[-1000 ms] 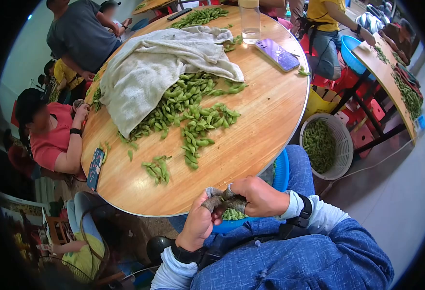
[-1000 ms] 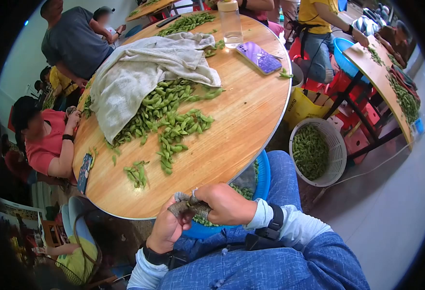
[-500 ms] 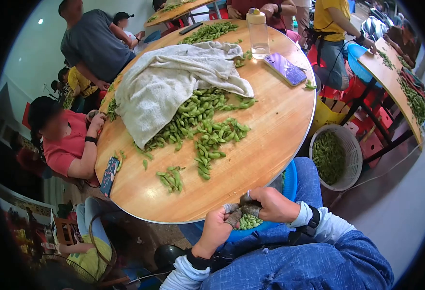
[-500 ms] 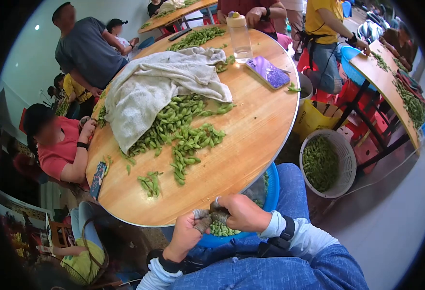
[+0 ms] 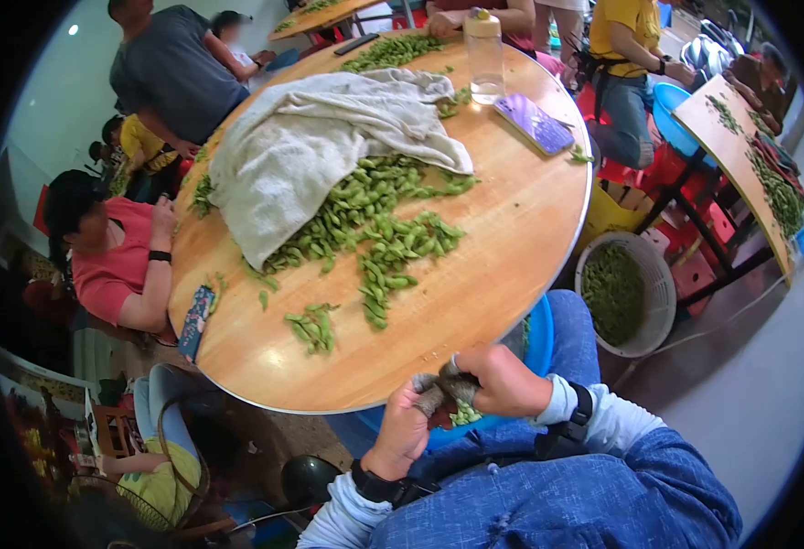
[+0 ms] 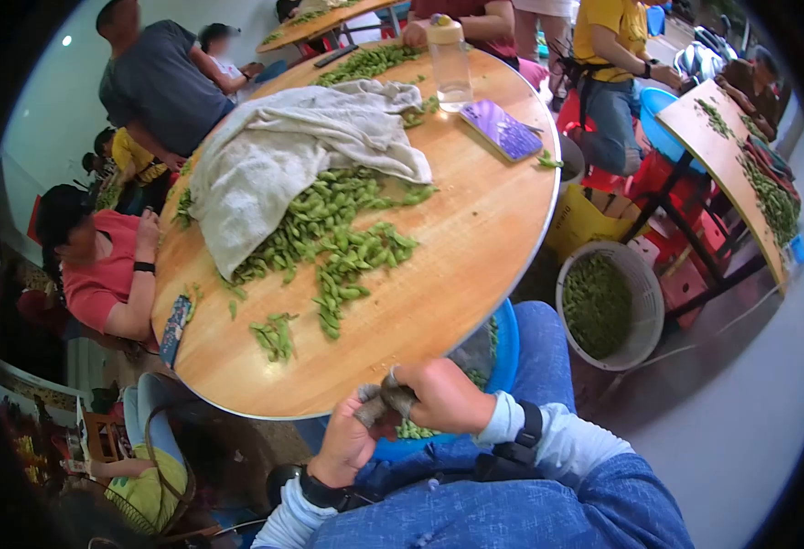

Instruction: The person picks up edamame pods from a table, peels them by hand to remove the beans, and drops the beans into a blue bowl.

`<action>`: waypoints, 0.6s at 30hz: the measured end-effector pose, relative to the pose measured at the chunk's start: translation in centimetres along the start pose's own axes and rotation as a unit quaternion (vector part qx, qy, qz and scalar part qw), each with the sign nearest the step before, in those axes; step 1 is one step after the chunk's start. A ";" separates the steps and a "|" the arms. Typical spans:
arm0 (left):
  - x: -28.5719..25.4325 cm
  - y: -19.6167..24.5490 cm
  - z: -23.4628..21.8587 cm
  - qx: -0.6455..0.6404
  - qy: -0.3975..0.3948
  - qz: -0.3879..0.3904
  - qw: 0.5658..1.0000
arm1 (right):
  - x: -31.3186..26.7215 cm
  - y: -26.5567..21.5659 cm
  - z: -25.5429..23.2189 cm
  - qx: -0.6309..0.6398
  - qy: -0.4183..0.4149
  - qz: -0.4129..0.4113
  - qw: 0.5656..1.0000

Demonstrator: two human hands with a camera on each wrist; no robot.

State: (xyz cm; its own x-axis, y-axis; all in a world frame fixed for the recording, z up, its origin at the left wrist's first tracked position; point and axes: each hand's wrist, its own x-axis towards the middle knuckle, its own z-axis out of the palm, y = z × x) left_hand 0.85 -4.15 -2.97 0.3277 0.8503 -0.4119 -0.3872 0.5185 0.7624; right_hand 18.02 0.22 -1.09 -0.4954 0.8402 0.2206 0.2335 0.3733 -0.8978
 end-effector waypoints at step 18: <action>0.2 0.5 1.0 0.000 0.049 0.005 0.999 | 0.0 0.7 0.3 -0.018 -0.030 0.000 0.999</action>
State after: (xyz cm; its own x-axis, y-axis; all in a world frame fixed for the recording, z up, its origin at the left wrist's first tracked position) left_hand 1.59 -3.82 -2.11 0.2383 0.8602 -0.4509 -0.3899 0.5100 0.7668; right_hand 17.90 0.35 -1.82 -0.5443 0.8154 0.1969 0.2621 0.3883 -0.8835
